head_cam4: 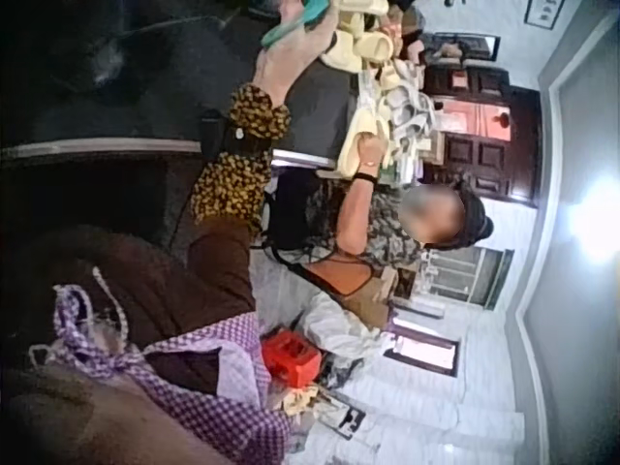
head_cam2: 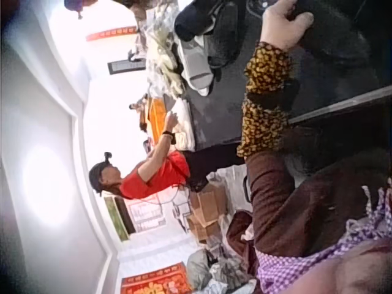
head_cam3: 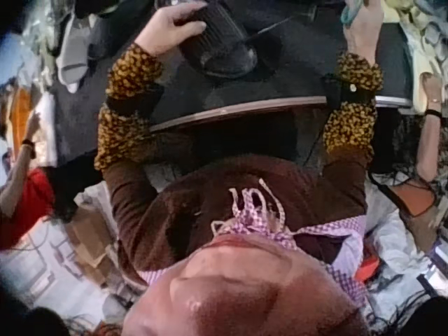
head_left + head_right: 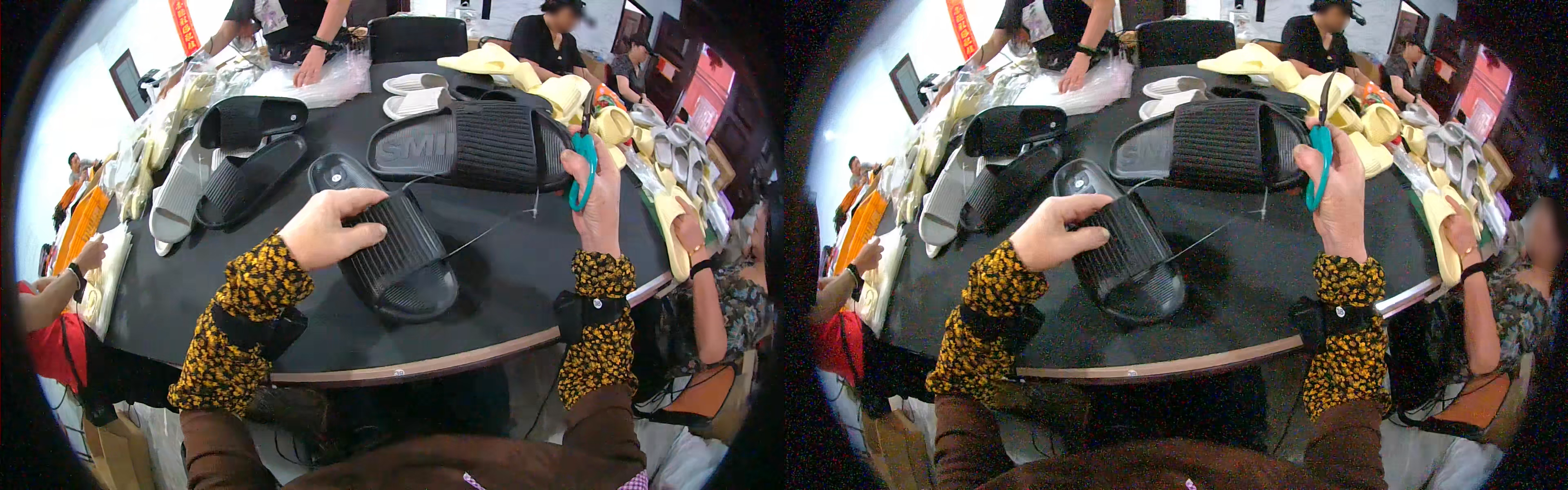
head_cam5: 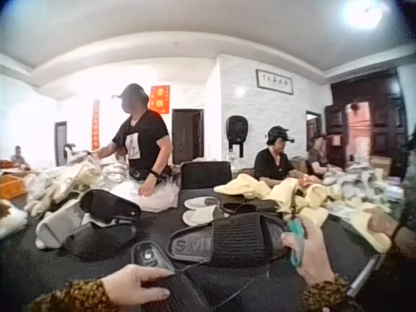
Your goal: Trimming excess material and threads from finished slide sandals using small snips.
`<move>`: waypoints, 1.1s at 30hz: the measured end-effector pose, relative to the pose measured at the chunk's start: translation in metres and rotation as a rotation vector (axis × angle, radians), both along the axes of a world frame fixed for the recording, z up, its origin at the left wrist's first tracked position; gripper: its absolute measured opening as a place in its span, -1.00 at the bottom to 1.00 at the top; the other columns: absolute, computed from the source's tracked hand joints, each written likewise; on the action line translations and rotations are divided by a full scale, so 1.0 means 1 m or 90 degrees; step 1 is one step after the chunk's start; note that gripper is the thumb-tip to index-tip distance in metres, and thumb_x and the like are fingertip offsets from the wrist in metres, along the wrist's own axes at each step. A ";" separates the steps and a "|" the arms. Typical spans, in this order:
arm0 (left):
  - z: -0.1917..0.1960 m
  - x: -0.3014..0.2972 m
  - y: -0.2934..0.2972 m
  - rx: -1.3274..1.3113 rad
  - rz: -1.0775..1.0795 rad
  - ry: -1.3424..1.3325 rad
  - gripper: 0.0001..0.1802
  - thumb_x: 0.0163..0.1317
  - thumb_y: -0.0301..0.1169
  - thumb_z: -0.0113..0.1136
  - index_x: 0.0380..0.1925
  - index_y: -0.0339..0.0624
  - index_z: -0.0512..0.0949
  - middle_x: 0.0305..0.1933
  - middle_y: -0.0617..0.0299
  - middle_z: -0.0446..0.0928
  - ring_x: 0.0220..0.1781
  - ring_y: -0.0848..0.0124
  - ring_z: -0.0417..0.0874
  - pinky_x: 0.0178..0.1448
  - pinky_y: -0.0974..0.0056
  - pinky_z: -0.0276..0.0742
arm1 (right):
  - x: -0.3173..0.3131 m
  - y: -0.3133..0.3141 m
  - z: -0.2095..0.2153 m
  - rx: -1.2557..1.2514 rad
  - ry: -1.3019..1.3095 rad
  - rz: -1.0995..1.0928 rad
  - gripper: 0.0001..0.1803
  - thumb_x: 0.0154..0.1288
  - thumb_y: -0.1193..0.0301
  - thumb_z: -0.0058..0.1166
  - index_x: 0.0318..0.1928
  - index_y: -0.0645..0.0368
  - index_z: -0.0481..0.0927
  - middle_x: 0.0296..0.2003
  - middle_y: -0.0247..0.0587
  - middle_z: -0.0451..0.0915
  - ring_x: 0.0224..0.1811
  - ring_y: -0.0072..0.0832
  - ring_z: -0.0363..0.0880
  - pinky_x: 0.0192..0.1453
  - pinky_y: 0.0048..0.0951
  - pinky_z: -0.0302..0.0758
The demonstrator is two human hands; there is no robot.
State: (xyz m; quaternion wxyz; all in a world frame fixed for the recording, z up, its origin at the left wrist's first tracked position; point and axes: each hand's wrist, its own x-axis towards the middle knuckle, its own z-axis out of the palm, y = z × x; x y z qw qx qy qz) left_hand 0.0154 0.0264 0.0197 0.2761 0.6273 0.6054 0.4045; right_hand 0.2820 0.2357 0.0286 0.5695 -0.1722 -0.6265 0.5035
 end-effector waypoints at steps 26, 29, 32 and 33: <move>-0.007 -0.010 0.007 -0.227 0.016 0.348 -0.68 -0.01 -0.31 0.27 -0.39 -0.38 0.51 -0.47 0.06 0.53 -0.41 0.31 0.58 -0.27 0.29 0.48 | 0.025 -0.002 -0.061 -0.231 -0.055 0.031 -0.54 0.06 0.41 0.16 0.00 0.21 0.39 -0.40 -0.41 0.42 -0.42 -0.72 0.42 -0.63 -0.64 0.44; -0.009 -0.011 0.009 -0.177 -0.018 0.364 -0.66 -0.07 -0.29 0.31 -0.47 -0.38 0.48 -0.51 0.04 0.49 -0.44 0.22 0.56 -0.31 0.24 0.47 | 0.028 0.001 -0.065 -0.248 -0.066 0.021 -0.54 0.06 0.40 0.17 -0.01 0.21 0.39 -0.41 -0.41 0.41 -0.43 -0.72 0.41 -0.63 -0.64 0.43; -0.003 -0.004 0.021 -0.200 -0.039 0.375 -0.67 -0.08 -0.29 0.31 -0.49 -0.35 0.47 -0.55 0.06 0.47 -0.48 0.26 0.53 -0.36 0.24 0.45 | 0.035 0.003 -0.064 -0.250 -0.053 0.020 -0.54 0.06 0.40 0.18 -0.01 0.21 0.40 -0.41 -0.41 0.41 -0.44 -0.72 0.41 -0.63 -0.64 0.43; -0.004 -0.001 0.028 -0.210 -0.035 0.335 -0.69 -0.07 -0.30 0.30 -0.52 -0.35 0.47 -0.59 0.08 0.44 -0.50 0.31 0.51 -0.38 0.26 0.43 | 0.038 0.007 -0.063 -0.231 -0.047 0.012 -0.53 0.07 0.39 0.17 0.00 0.25 0.39 -0.39 -0.37 0.44 -0.44 -0.69 0.43 -0.62 -0.62 0.43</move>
